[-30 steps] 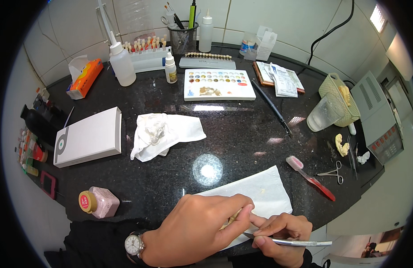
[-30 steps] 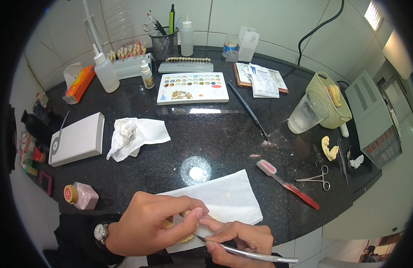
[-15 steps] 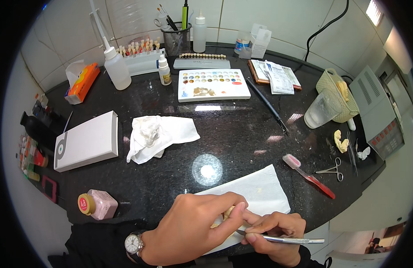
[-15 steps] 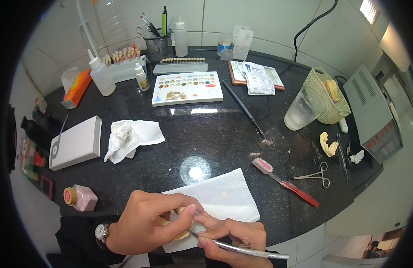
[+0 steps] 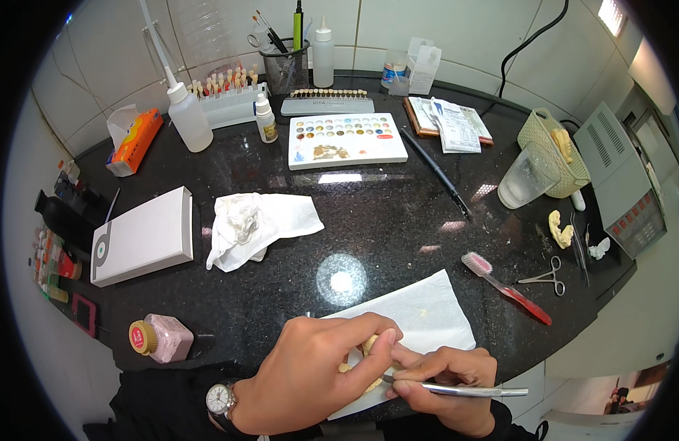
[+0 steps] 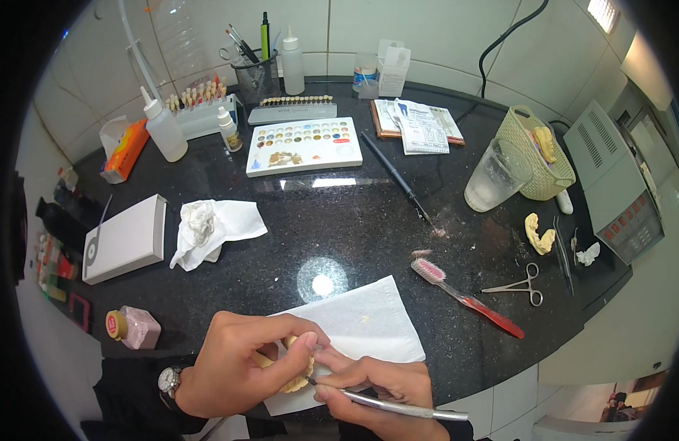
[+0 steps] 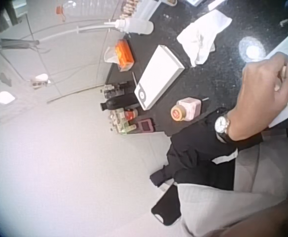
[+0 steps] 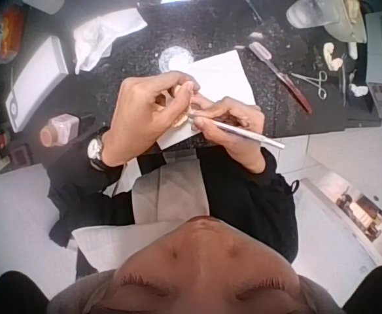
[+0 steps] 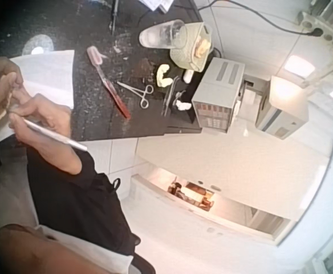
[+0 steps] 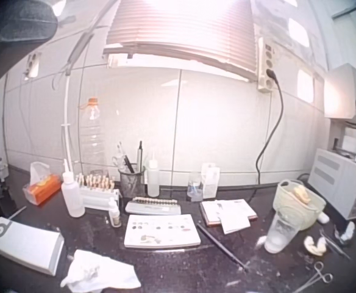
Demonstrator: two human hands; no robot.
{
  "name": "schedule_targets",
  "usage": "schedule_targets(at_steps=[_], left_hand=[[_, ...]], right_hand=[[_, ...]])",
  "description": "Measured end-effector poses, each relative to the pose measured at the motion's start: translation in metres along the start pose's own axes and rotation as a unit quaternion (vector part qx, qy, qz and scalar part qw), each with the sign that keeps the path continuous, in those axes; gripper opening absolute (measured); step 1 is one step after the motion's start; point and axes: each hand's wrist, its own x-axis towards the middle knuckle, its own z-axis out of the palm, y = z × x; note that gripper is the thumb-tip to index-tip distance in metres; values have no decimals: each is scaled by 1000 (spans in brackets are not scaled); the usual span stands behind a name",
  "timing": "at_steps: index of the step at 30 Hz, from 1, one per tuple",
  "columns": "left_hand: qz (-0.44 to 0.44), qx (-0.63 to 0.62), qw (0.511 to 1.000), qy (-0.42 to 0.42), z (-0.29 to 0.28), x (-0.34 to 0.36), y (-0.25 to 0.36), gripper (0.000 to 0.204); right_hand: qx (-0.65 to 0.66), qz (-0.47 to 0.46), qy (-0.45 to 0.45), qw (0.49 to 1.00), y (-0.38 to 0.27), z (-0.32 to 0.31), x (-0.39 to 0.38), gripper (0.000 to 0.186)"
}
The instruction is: The person applies a small amount of substance to a dental mold using a metal tool. The person then uses the metal tool to spread and smooth the material across the surface of the mold.
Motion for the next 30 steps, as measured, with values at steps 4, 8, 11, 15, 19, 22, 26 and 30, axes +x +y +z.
schedule_targets(at_steps=[4,8,11,15,19,22,26,30], left_hand=[[-21,8,1000,-17,-4,1,8,17],[-47,13,998,-32,-6,2,17,17],[-5,4,1000,-26,-4,2,2,17],[-26,-17,999,-28,-4,0,2,17],[-38,-22,999,-33,-4,2,3,17],[-47,-11,998,-35,-4,2,5,17],[-40,-8,999,-30,-1,2,0,17],[-50,0,998,-28,-2,3,1,17]], right_hand=[[11,-3,2,1000,1,-2,-2,9],[59,0,35,998,2,-1,-4,10],[21,-5,32,999,1,-1,-3,10],[8,-17,16,1000,2,-1,-3,9],[-25,-24,10,999,2,-1,-3,9],[-38,-41,0,998,3,-1,-1,9],[-56,0,4,998,-3,1,-2,9],[-107,-4,-22,994,-8,1,2,8]])
